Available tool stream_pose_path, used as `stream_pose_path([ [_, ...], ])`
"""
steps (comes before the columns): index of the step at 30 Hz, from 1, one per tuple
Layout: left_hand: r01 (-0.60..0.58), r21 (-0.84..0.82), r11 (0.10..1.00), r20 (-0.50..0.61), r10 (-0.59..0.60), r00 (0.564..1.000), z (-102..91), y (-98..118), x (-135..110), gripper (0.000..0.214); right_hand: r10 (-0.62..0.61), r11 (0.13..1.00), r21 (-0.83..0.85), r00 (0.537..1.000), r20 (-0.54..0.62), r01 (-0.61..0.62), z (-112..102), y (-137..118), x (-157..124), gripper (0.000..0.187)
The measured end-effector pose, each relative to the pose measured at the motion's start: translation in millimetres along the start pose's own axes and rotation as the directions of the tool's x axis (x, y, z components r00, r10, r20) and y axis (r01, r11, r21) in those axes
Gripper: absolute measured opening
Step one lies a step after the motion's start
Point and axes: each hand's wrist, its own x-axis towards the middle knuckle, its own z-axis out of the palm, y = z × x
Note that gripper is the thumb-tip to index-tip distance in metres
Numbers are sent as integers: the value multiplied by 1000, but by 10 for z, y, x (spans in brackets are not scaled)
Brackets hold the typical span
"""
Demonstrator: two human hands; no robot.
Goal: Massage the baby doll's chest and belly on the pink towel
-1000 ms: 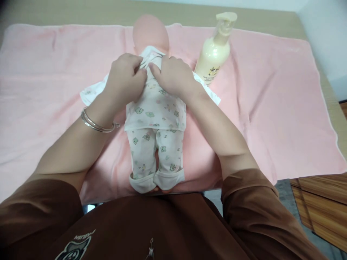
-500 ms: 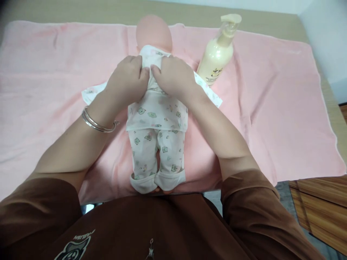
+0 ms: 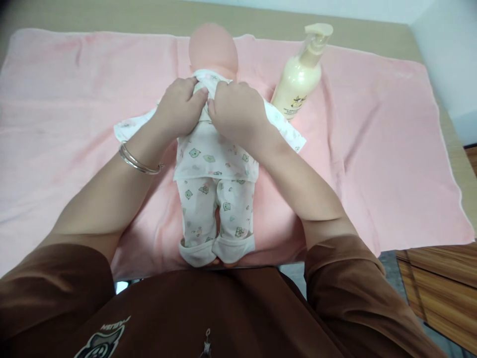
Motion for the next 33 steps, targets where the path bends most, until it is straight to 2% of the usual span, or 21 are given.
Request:
stream_pose_path([
  [6,33,62,998,-61,-29,998,86,5,-24,44,83,981,178,997,-2,-81,181,201,161,45],
  [15,49,30,998,-129,-45,991,120,13,-42,45,112,969,219,994,5,-111,289,253,189,55],
  [23,54,-5,999,-102,-55,993,100,15,-47,46,117,964,238,993,9,-116,291,255,202,55],
  [26,38,-14,999,-47,-39,998,80,-11,-44,51,126,964,234,992,19,-127,273,233,204,56],
  [33,60,-17,998,-4,-60,998,45,-26,-27,48,175,971,164,984,25,-177,235,143,167,55],
])
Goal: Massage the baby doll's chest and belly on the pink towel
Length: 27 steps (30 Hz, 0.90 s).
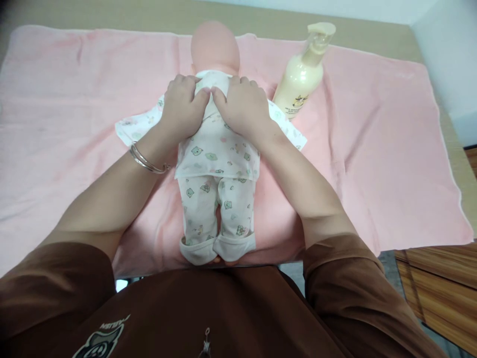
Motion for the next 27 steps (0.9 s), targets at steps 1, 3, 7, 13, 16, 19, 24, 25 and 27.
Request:
stream_pose_path([
  [1,2,9,1000,10,-2,1000,-4,10,0,47,-5,1000,-6,1000,-5,5,0,-5,-7,57],
  [3,20,19,1000,11,-20,1000,-7,28,-2,43,-21,1000,-7,1000,-3,20,2,-10,-16,59],
  [7,41,14,999,-10,-41,999,6,30,-1,38,4,1000,4,1000,-5,-4,10,-7,-15,51],
  [13,-12,43,999,-4,13,1000,-38,58,-42,42,-1,996,84,1000,0,1,10,53,9,51],
  [16,-60,99,993,13,59,998,-97,155,-109,38,-28,991,135,1000,12,26,-8,85,24,51],
  [19,-134,162,978,9,134,991,-131,246,-170,26,-44,988,149,999,25,40,-28,105,26,51],
  [24,-187,116,975,-36,192,981,-140,234,-151,19,-81,996,48,997,10,80,-65,77,-11,48],
  [25,-179,87,980,-28,182,983,-145,209,-126,19,-91,996,17,996,3,91,-79,54,-28,46],
  [27,-138,27,990,12,138,990,-153,146,-65,22,-106,993,-42,994,-4,106,-120,-14,-74,41],
])
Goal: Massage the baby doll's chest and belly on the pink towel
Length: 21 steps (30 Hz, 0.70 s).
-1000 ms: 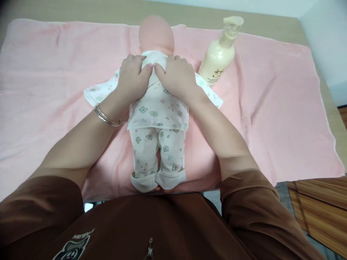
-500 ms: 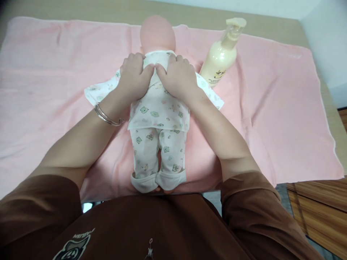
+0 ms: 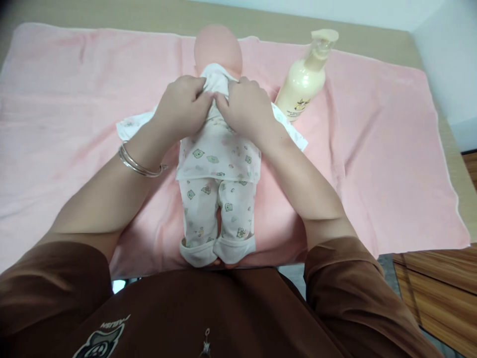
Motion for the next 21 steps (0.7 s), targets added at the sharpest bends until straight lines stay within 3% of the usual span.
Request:
stream_pose_path([
  [4,142,-102,985,85,-134,987,15,-156,105,33,-58,990,-130,998,-28,54,-102,-170,-91,31],
  [8,160,-117,980,91,-150,984,30,-196,130,38,-56,995,-90,997,-46,52,-105,-192,-90,29],
  [12,95,-27,995,77,-93,993,-38,-39,42,29,25,999,43,999,-20,-24,19,8,30,33],
  [16,-68,-4,998,52,68,996,-110,122,-67,16,31,984,172,998,62,-41,94,190,107,61],
  [19,-88,-48,995,34,89,995,-106,105,-69,17,29,993,111,997,75,-37,41,138,56,63],
  [21,-26,-68,997,55,30,998,-86,33,-26,22,19,999,42,998,63,-21,-26,22,-20,54],
])
